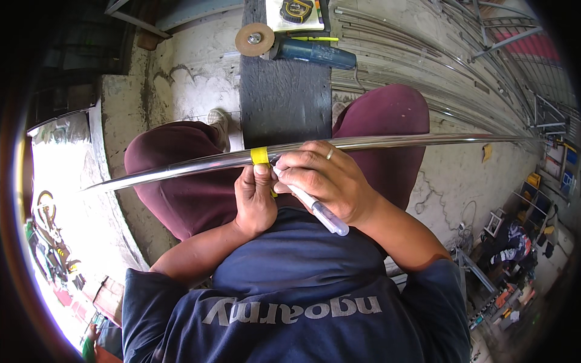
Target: The recorder measures a metal pipe using a tape measure and cuts it using an angle grinder.
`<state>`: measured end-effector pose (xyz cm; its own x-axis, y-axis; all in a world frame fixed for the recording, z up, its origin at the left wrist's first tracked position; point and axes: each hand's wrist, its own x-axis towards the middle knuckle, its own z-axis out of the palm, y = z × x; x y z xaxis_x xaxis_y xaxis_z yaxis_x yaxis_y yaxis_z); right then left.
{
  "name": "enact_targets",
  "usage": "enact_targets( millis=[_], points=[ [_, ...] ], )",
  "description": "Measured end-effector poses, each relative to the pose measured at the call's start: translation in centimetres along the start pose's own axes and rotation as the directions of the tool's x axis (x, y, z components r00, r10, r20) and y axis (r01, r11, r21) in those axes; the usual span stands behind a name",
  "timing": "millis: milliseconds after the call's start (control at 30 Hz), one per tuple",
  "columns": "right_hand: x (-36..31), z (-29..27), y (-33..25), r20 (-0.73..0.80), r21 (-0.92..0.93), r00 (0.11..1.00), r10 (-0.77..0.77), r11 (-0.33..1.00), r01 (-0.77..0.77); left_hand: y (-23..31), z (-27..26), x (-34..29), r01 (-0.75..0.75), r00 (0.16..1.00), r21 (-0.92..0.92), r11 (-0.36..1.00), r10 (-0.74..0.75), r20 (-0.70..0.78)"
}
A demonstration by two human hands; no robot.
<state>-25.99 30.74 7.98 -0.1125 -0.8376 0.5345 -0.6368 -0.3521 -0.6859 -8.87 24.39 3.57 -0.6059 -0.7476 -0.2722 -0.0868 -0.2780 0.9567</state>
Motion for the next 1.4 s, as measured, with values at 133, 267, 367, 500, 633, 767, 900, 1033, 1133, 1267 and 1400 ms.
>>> enact_targets(
  millis=[133, 267, 367, 500, 633, 767, 900, 1033, 1133, 1267, 1400],
  points=[
    [0.5, -0.2, -0.2, 0.005, 0.013, 1.0, 0.024, 1.0, -0.025, -1.0, 0.0, -0.2, 0.034, 0.999, -0.087, 0.996, -0.034, -0.003],
    [0.9, -0.2, 0.0, -0.007, 0.026, 0.999, 0.037, 0.999, -0.036, -0.6, -0.1, -0.1, 0.043, 0.999, -0.073, 0.996, -0.042, 0.014],
    [1.0, -0.2, 0.1, -0.012, 0.064, 0.998, 0.067, 0.996, -0.066, 0.0, -0.1, 0.0, 0.025, 1.0, -0.033, 0.999, -0.024, 0.018],
    [1.2, -0.1, 0.2, -0.016, 0.116, 0.994, 0.105, 0.988, -0.102, 0.0, -0.1, -0.1, 0.032, 0.999, -0.061, 0.998, -0.031, 0.018],
    [1.5, -0.3, 0.3, -0.018, 0.116, 0.995, 0.098, 0.989, -0.095, 0.1, -0.2, 0.0, 0.019, 0.999, -0.061, 0.998, -0.017, 0.032],
    [1.3, -0.1, 0.5, -0.026, 0.118, 0.995, 0.096, 0.989, -0.092, 0.1, -0.2, 0.0, 0.025, 0.999, -0.035, 0.999, -0.024, 0.037],
    [1.3, -0.1, 0.7, -0.029, 0.13, 0.996, 0.083, 0.988, -0.078, -0.2, -0.3, -0.1, 0.033, 0.999, -0.041, 0.999, -0.031, 0.035],
    [1.4, 0.1, 0.8, -0.036, 0.129, 0.997, 0.074, 0.989, -0.069, -0.1, -0.2, 0.0, 0.031, 0.999, -0.029, 0.999, -0.03, 0.035],
    [1.6, 0.0, 0.8, -0.038, 0.117, 0.997, 0.07, 0.991, -0.065, 0.1, -0.2, 0.0, 0.023, 0.999, -0.014, 1.0, -0.022, 0.039],
    [1.5, 0.2, 0.9, -0.042, 0.106, 0.997, 0.072, 0.992, -0.067, 0.1, -0.1, 0.0, 0.003, 1.0, -0.021, 1.0, -0.003, 0.026],
    [1.5, 0.1, 0.9, -0.032, 0.126, 0.996, 0.085, 0.989, -0.08, -0.1, -0.3, 0.0, -0.007, 1.0, -0.017, 1.0, 0.007, 0.028]
  ],
)
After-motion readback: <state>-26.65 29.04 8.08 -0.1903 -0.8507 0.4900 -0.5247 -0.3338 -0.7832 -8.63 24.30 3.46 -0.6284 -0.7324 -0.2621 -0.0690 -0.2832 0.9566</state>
